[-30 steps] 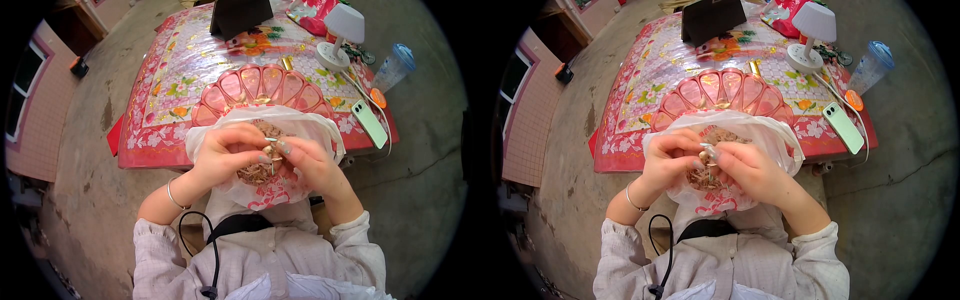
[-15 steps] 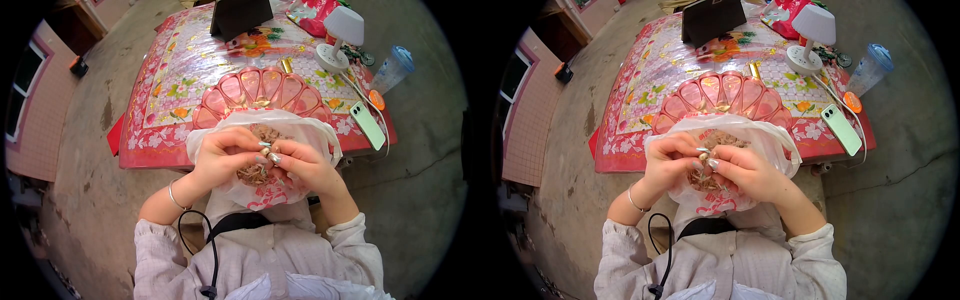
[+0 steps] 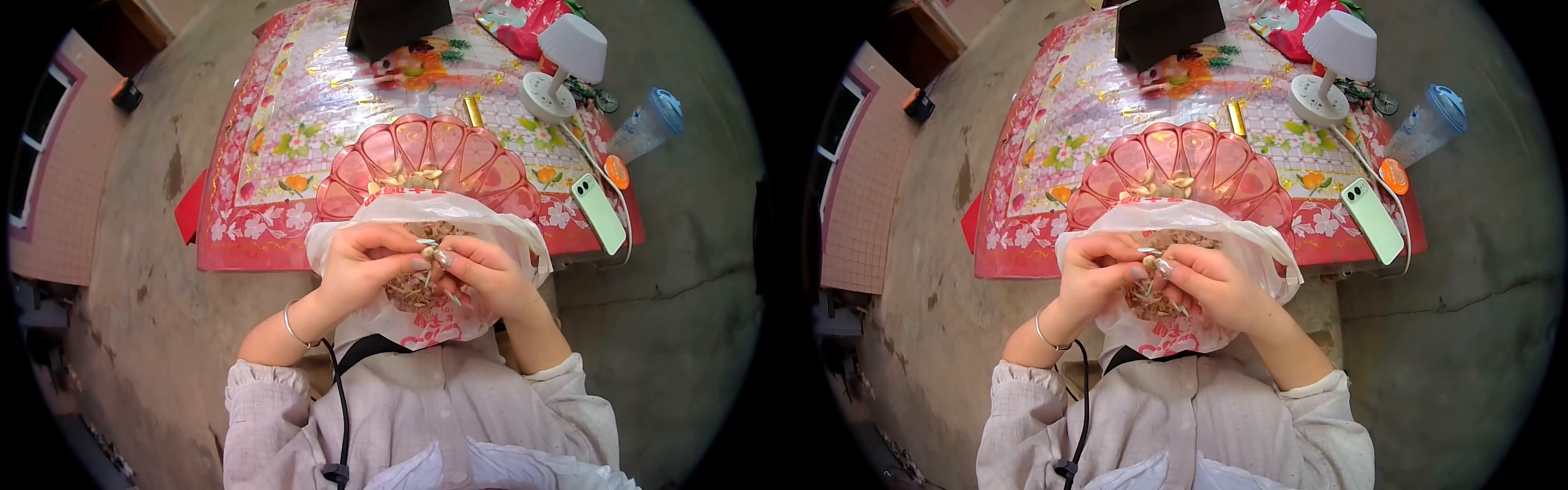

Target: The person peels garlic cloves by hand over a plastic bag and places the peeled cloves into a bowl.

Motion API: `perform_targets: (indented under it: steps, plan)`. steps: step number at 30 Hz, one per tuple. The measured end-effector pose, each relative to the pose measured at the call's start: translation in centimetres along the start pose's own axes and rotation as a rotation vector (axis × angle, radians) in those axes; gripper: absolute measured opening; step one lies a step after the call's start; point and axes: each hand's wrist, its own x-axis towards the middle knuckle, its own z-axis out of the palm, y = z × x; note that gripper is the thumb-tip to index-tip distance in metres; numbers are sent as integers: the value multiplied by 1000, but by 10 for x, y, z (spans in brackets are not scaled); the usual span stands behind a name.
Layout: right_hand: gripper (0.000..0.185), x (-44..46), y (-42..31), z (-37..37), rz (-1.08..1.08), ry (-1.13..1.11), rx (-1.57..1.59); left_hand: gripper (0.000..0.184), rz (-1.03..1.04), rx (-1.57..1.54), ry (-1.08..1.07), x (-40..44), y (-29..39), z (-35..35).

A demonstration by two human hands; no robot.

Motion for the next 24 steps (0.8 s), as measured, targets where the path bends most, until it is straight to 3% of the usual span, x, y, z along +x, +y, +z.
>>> perform_targets:
  steps: [24]
  plan:
    - [19, 2, -1, -1, 26, -51, 58, 16, -58, -83, 65, -2, 0, 3]
